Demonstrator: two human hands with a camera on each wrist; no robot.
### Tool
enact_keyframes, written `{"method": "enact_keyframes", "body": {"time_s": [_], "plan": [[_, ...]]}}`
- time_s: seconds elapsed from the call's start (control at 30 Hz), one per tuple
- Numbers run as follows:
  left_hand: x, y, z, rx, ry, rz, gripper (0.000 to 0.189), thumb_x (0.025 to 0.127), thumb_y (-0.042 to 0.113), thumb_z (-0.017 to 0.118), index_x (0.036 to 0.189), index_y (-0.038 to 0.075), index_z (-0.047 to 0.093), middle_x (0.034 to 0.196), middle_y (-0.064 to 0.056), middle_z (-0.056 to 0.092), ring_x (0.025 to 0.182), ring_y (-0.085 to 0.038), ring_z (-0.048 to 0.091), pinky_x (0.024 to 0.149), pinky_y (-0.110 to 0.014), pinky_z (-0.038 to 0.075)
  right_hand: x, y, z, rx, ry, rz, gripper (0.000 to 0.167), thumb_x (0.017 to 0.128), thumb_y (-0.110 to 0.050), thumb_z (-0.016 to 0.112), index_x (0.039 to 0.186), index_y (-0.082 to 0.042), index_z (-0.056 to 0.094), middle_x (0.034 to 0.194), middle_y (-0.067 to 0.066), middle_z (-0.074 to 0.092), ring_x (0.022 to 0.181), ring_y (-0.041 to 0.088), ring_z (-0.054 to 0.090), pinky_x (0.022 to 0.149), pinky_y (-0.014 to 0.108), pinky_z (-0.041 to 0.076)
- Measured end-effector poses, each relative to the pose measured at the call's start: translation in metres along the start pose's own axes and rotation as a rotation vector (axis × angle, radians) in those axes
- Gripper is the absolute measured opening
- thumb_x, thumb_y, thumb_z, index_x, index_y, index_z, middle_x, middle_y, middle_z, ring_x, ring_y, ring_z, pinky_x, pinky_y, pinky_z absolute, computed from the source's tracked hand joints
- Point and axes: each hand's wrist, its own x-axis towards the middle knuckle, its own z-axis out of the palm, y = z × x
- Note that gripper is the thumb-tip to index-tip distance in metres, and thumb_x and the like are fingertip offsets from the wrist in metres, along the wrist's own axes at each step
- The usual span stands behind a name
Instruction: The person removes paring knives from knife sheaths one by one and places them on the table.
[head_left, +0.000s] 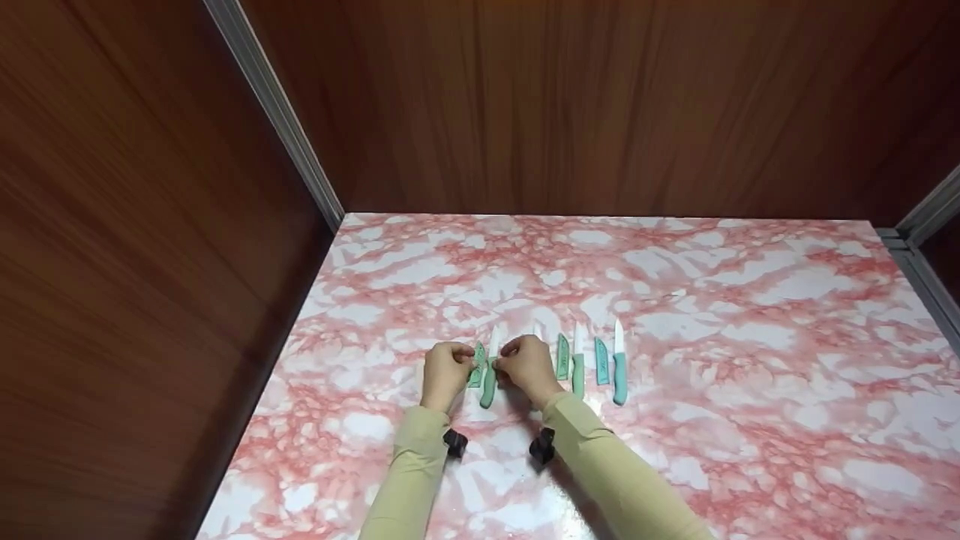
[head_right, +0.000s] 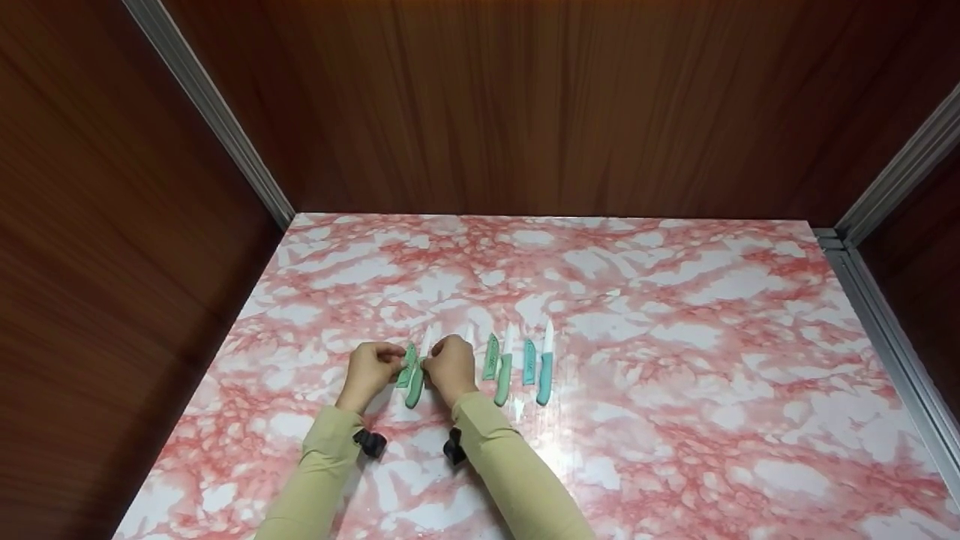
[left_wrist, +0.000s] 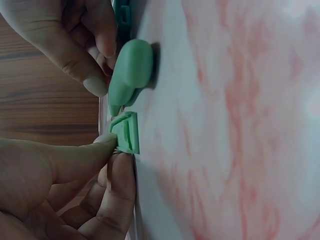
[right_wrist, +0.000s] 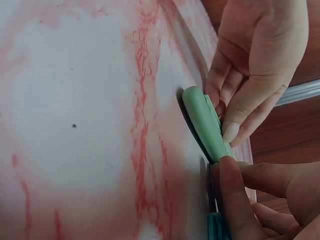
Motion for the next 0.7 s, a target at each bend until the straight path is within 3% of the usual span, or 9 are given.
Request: {"method": "enact_keyframes", "body": {"time_s": [0.4, 0.7], "plan": [[0.001, -0.002, 0.000, 0.028, 0.018, 0.032, 0.006, 0.080, 0.001, 0.071, 0.085, 0.002, 0.074, 0.072, -0.003, 0.064, 0.068, -0.015, 0.060, 0.064, -0.031, 0.051, -0.001, -0.001, -0.001, 0.000, 0.029, -0.008, 0.010, 0.078, -0.001, 0.072, 0.082, 0.006, 0.067, 0.063, 0.007, 0.062, 0.055, 0.025, 0.066, 0.047, 0.026, 0.051], [-0.002, 0.000, -0.007, 0.038, 0.066, 0.016, 0.008, 0.085, 0.012, 0.068, 0.086, 0.006, 0.072, 0.072, -0.001, 0.064, 0.065, -0.014, 0.059, 0.063, -0.032, 0.050, 0.000, -0.005, -0.018, 0.131, 0.047, 0.029, 0.021, 0.091, -0.014, 0.063, 0.093, 0.006, 0.068, 0.075, 0.021, 0.067, 0.063, 0.035, 0.067, 0.056, 0.041, 0.057]]}}
